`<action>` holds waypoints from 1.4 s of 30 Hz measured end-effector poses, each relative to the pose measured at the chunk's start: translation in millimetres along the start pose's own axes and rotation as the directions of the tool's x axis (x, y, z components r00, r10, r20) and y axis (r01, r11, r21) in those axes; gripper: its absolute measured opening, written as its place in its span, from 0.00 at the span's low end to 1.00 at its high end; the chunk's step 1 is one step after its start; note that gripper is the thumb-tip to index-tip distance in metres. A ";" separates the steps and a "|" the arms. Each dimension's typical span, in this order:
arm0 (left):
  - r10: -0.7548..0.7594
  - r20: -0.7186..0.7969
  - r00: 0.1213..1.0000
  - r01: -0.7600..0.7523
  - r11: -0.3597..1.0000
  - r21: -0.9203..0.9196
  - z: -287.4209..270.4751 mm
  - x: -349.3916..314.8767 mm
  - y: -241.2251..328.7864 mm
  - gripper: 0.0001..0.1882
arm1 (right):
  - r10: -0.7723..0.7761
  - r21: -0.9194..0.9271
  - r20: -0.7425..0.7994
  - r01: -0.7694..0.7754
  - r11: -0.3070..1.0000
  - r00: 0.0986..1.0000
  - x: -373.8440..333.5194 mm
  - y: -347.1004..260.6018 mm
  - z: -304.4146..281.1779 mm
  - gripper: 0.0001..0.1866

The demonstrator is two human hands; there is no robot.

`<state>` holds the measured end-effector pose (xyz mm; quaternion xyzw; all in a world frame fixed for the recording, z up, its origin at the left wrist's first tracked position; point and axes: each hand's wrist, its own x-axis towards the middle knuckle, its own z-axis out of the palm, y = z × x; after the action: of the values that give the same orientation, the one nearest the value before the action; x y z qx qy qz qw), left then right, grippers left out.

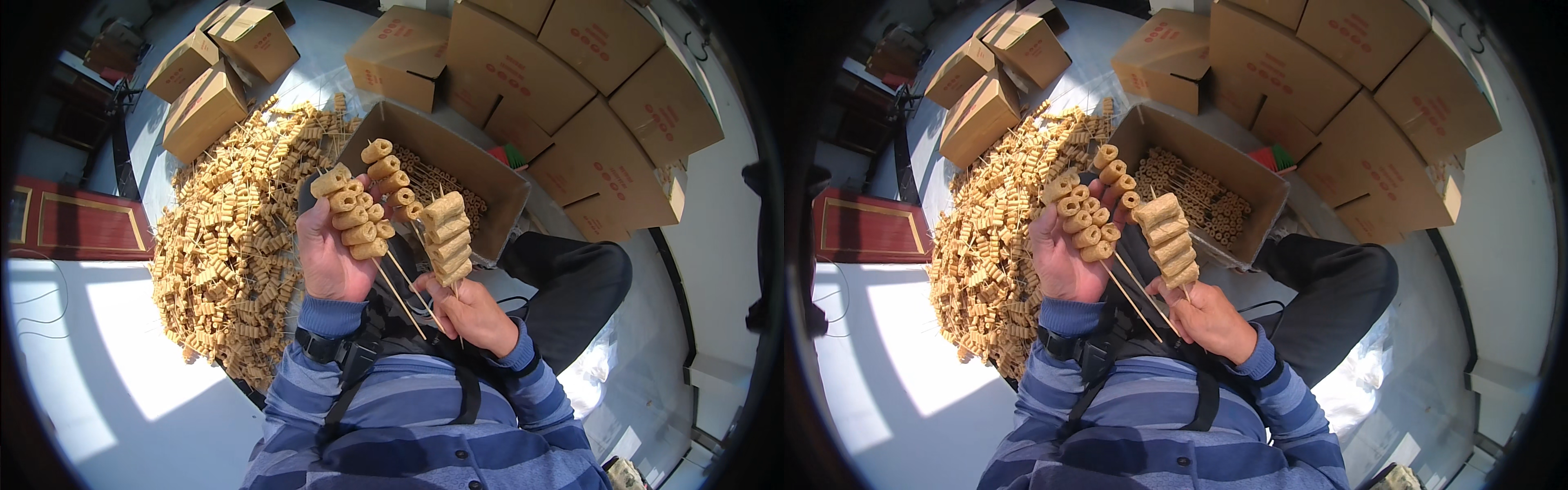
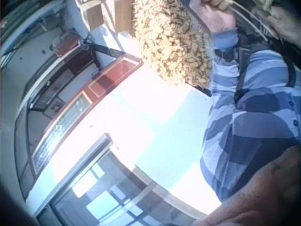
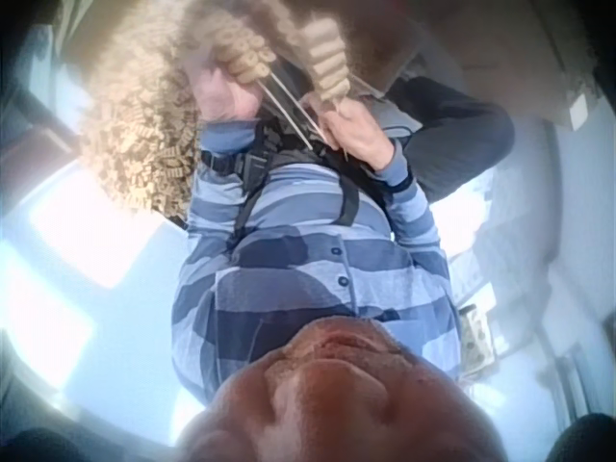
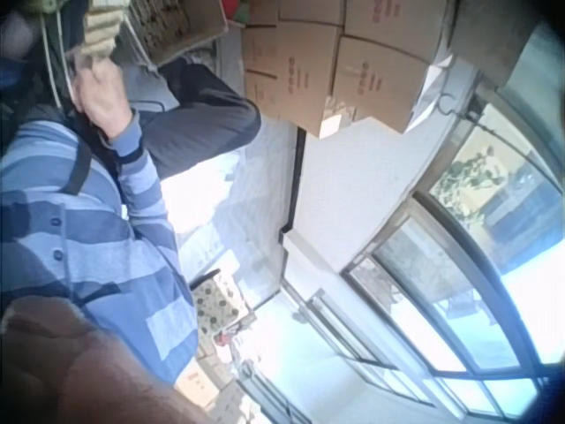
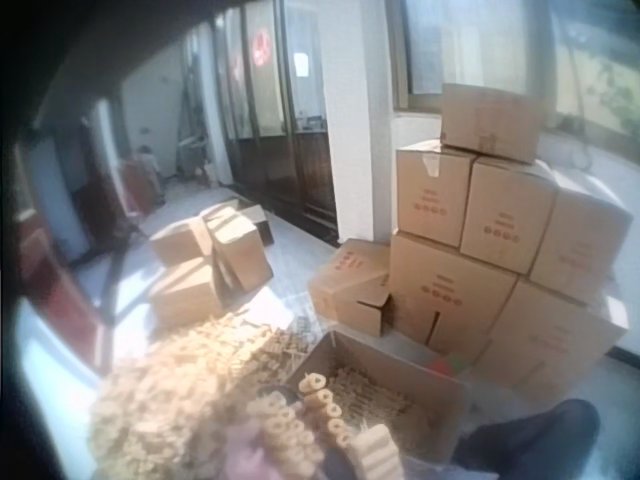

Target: The person sits on the floor and repeatedly picks up small cylindrical wooden pieces, threading them onto thin wooden sticks. The finished skewers are placed into a cardboard box. The process is repeated continuously.

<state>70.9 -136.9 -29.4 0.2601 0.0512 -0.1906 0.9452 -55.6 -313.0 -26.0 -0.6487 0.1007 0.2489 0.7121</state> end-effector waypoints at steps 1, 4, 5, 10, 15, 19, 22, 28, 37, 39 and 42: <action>0.003 -0.006 1.000 -0.003 0.999 0.032 0.1 1.6 -0.2 0.30 | 0.003 0.049 0.048 -0.006 0.999 0.999 -0.8 2.1 0.5 0.21; 0.007 0.063 0.998 -0.006 1.000 -0.025 1.3 2.4 -1.9 0.33 | 0.005 0.130 0.160 -0.026 0.991 0.987 -2.4 9.0 2.2 0.24; -0.002 0.115 0.993 0.009 0.999 -0.052 1.8 1.7 -2.5 0.34 | 0.004 0.137 0.166 -0.027 0.990 0.986 -2.4 10.7 1.9 0.22; -0.044 0.065 0.997 0.046 0.999 -0.021 0.7 -1.3 -4.6 0.35 | 0.037 0.110 0.188 -0.058 0.992 0.981 0.2 12.8 5.4 0.26; -0.033 0.081 0.996 0.028 0.998 0.058 -12.8 2.1 3.6 0.33 | 0.057 0.104 0.206 -0.080 0.991 0.977 -0.5 8.5 4.1 0.23; 0.058 0.039 0.998 -0.059 0.998 0.003 -25.4 8.9 25.8 0.36 | 0.082 0.310 0.143 -0.123 0.943 0.986 -1.8 9.7 -6.3 0.23; 0.037 0.061 0.997 -0.037 0.999 0.004 -28.8 8.0 34.4 0.43 | 0.027 0.493 0.115 -0.081 0.866 0.993 2.9 11.4 -18.5 0.20; -0.226 0.190 0.955 0.243 0.967 -0.070 -18.2 -8.3 -11.4 0.44 | -0.068 0.661 0.376 -0.216 0.718 0.924 15.9 9.6 -33.3 0.22; -0.278 0.112 0.954 0.295 0.938 -0.182 -18.8 -23.9 -31.4 0.38 | -0.127 0.651 0.634 -0.438 0.620 0.763 28.5 22.4 -24.1 0.23; -0.286 0.117 0.951 0.304 0.935 -0.181 -24.8 -25.3 -34.1 0.41 | -0.107 0.634 0.660 -0.475 0.610 0.743 28.7 24.0 -25.0 0.23; -0.329 0.199 0.923 0.354 0.930 -0.102 -32.4 -22.5 -38.6 0.45 | -0.087 0.603 0.708 -0.537 0.590 0.700 28.9 24.5 -27.9 0.24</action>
<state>35.2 -143.4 -71.1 0.1638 0.0237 -0.3712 0.9137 -37.7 -332.9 -64.7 -0.1176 0.0215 0.4923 0.8622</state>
